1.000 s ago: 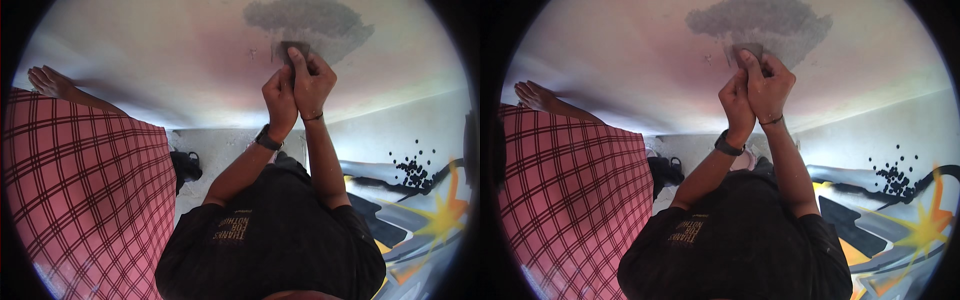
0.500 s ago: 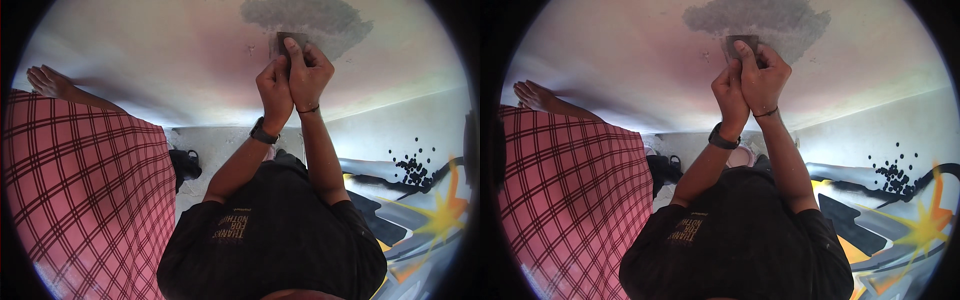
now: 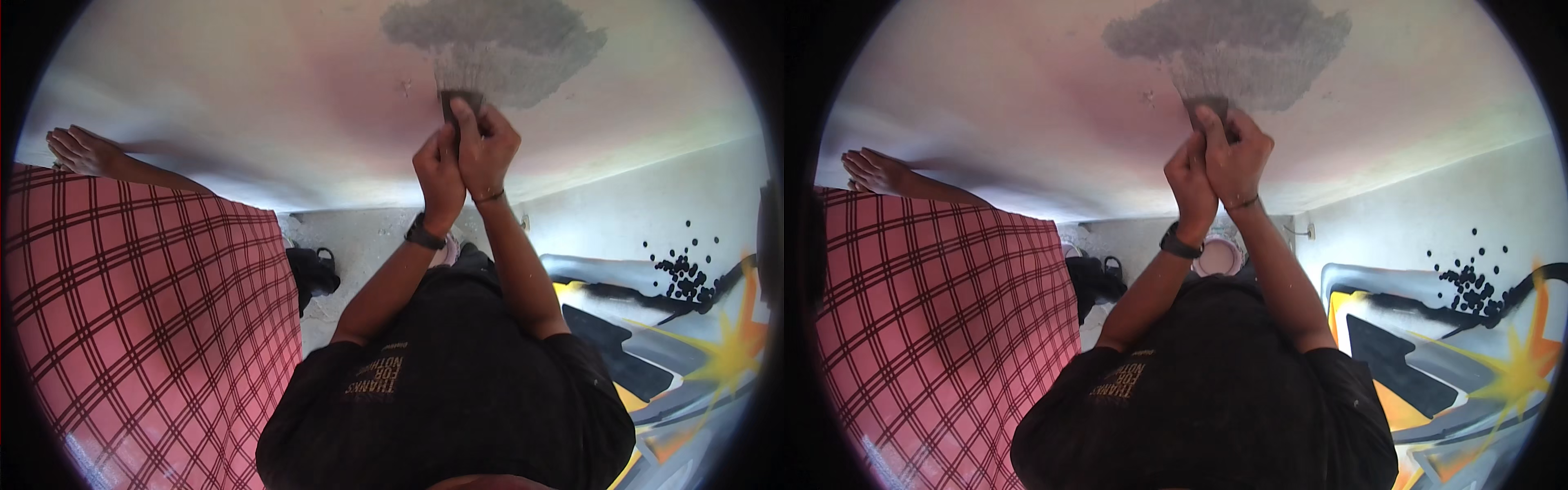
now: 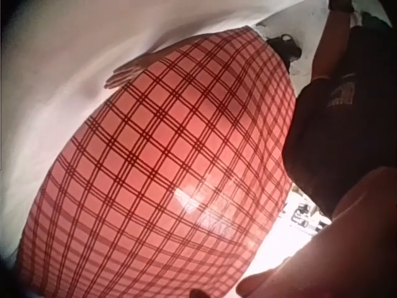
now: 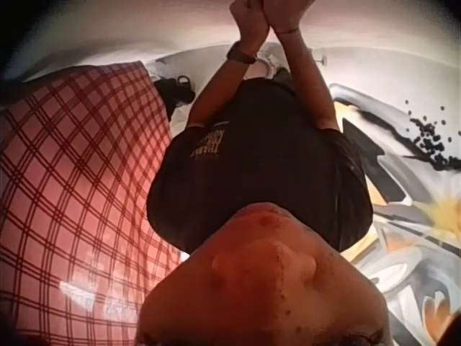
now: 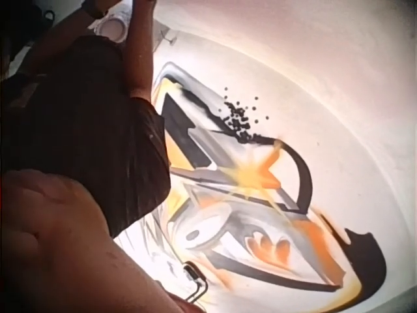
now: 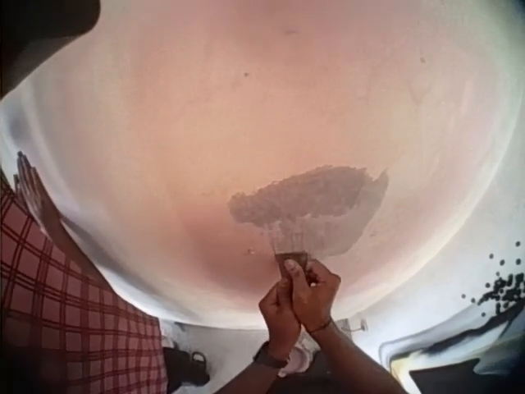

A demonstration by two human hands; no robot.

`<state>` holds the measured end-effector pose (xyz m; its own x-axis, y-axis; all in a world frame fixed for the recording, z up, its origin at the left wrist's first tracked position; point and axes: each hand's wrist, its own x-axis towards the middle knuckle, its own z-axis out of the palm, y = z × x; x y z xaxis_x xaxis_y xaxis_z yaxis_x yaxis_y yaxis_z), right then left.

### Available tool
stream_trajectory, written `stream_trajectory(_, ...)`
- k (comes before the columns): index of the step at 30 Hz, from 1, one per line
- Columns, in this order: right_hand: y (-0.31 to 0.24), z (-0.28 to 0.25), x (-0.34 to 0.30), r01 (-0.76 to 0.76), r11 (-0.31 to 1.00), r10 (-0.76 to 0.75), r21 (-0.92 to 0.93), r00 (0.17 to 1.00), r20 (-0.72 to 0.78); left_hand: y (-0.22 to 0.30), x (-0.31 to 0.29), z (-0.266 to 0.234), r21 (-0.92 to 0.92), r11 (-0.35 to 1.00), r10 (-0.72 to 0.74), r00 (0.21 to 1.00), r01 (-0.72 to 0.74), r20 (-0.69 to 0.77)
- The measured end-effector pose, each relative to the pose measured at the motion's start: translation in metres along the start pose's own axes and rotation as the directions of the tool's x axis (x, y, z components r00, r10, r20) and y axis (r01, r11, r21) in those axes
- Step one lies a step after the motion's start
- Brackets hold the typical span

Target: The person is using a scraper to remove old paint or plaster from a ceiling patch.

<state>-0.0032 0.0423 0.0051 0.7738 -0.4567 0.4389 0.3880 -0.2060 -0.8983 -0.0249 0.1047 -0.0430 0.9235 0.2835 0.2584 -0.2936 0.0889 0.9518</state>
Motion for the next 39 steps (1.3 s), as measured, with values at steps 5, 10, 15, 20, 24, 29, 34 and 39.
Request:
stream_trajectory(5,0.005,-0.001,0.0,-0.037,0.999,0.037,0.037,0.999,-0.009,0.007,0.004,0.002,-0.05,0.998,-0.038,0.998,0.04,0.047)
stream_trajectory(10,0.008,0.001,-0.005,-0.03,0.997,0.032,0.075,0.999,-0.026,0.006,0.0,0.005,-0.082,0.996,-0.027,1.0,0.028,0.017)
stream_trajectory(15,0.0,0.0,0.001,-0.023,0.997,0.026,0.069,0.999,-0.038,0.015,0.005,0.01,-0.117,0.993,-0.029,0.999,0.032,0.033)
stream_trajectory(20,-0.001,-0.003,0.002,0.008,1.0,-0.008,-0.018,0.999,-0.041,0.01,0.007,0.01,-0.117,0.992,-0.047,0.998,0.052,0.044)
stream_trajectory(24,-0.002,-0.003,0.002,-0.026,0.998,0.029,0.061,0.998,-0.05,0.003,0.002,0.007,-0.146,0.988,-0.045,0.997,0.054,0.066)
stream_trajectory(29,-0.006,0.0,0.009,-0.013,0.999,0.015,0.048,0.999,-0.037,0.007,0.008,0.007,-0.083,0.996,-0.039,0.998,0.043,0.048)
stream_trajectory(34,-0.001,-0.005,0.001,-0.038,0.998,0.039,0.052,0.999,-0.029,0.011,0.003,0.01,-0.114,0.993,-0.029,0.999,0.033,0.041)
stream_trajectory(39,-0.004,-0.001,0.009,-0.034,0.989,0.039,0.143,0.999,-0.033,0.013,0.008,0.012,-0.157,0.987,-0.025,0.998,0.035,0.064)
